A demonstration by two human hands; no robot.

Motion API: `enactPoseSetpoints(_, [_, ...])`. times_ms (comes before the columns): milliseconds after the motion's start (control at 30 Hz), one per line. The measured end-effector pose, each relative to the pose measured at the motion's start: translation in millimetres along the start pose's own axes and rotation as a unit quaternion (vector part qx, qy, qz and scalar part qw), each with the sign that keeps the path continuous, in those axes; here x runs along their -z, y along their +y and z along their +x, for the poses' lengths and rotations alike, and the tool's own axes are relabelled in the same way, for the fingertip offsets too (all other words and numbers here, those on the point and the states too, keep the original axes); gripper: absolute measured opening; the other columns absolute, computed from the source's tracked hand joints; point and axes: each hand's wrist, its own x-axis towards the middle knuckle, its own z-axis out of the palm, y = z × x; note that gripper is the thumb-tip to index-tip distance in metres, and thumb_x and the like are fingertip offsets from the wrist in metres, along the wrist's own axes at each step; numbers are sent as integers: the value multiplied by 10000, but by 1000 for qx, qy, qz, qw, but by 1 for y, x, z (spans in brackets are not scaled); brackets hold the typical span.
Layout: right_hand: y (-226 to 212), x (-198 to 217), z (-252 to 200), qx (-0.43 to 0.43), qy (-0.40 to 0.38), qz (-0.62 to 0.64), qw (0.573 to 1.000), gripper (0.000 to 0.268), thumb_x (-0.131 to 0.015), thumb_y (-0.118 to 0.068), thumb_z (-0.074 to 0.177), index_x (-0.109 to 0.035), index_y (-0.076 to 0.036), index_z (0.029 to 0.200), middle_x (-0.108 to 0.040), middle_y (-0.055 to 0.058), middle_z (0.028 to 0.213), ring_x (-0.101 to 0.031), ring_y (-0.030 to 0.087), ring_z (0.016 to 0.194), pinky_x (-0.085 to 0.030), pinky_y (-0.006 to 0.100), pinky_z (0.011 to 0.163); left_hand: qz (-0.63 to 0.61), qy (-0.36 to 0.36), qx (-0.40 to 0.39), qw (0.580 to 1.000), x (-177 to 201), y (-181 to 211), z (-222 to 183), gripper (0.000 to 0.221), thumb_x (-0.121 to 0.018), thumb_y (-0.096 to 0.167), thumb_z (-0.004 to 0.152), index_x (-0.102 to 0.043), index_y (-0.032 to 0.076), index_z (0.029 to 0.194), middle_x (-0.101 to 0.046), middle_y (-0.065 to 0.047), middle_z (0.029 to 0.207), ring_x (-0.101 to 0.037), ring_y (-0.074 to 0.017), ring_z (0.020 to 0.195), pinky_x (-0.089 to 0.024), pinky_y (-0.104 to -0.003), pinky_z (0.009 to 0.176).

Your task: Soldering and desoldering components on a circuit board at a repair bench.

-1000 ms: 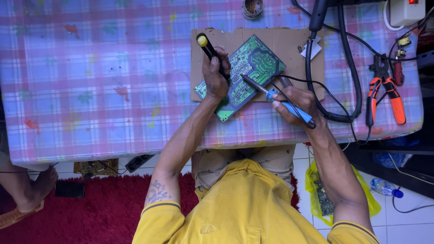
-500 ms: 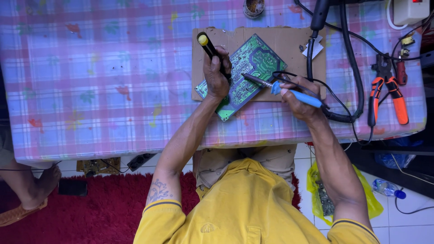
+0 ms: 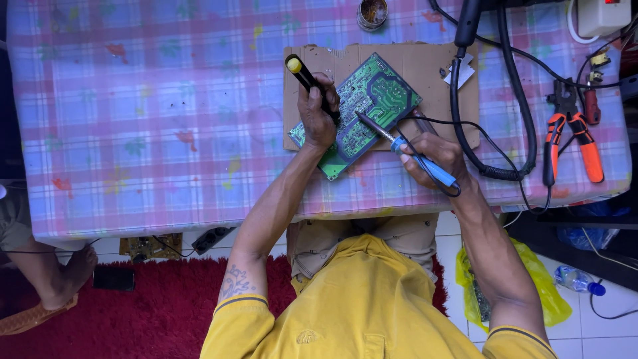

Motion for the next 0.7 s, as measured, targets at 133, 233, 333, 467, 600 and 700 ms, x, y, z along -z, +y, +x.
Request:
enactPoseSetpoints(133, [-4, 5, 8, 24, -12, -4, 1000, 131, -743, -134, 950, -729, -41, 859, -711, 126, 764, -698, 349, 646, -558, 414, 565, 3, 3, -8, 1000, -5, 8, 3, 321, -381, 337, 1100, -547, 63, 1093, -444, -8, 712, -447, -91, 546, -441, -230, 521])
enactPoseSetpoints(233, [7, 8, 3, -17, -3, 20, 1000, 105, -766, -126, 934, -741, -47, 870, -727, 111, 794, -718, 329, 696, -561, 372, 620, 7, 3, -62, 998, -18, 23, 12, 273, -387, 260, 1131, -535, 49, 1220, -496, -42, 828, -538, -115, 692, -522, -268, 696])
enactPoseSetpoints(333, [1, 4, 2, -41, 5, 30, 999, 87, -769, -111, 922, -734, -49, 872, -725, 96, 797, -722, 315, 698, -562, 363, 629, 22, 8, -90, 996, -21, 35, 16, 261, -401, 250, 1143, -525, 47, 1250, -501, -53, 879, -550, -121, 775, -532, -286, 805])
enactPoseSetpoints(467, [-10, 1, 3, -7, -9, 3, 1000, 48, -751, -65, 894, -730, -64, 851, -728, 108, 790, -723, 327, 700, -574, 369, 638, -21, -14, -71, 997, -9, 18, 12, 638, -375, 680, 998, -513, 83, 817, -422, -18, 673, -441, -133, 575, -445, -261, 588])
enactPoseSetpoints(600, [-11, 3, 7, -4, -19, -2, 1000, 67, -747, -100, 922, -732, -71, 864, -727, 113, 782, -718, 342, 684, -569, 390, 611, -26, -7, 8, 1000, 2, 4, 15, 876, -224, 972, 851, -429, 165, 579, -364, 10, 527, -338, -117, 458, -369, -258, 495])
enactPoseSetpoints(700, [-6, 2, 3, -5, -9, -5, 1000, 91, -766, -110, 921, -721, -81, 847, -722, 96, 770, -713, 319, 672, -563, 373, 605, -38, 1, 54, 998, 1, 13, 18, 834, -198, 915, 903, -399, 184, 556, -332, 13, 490, -316, -117, 414, -358, -261, 474])
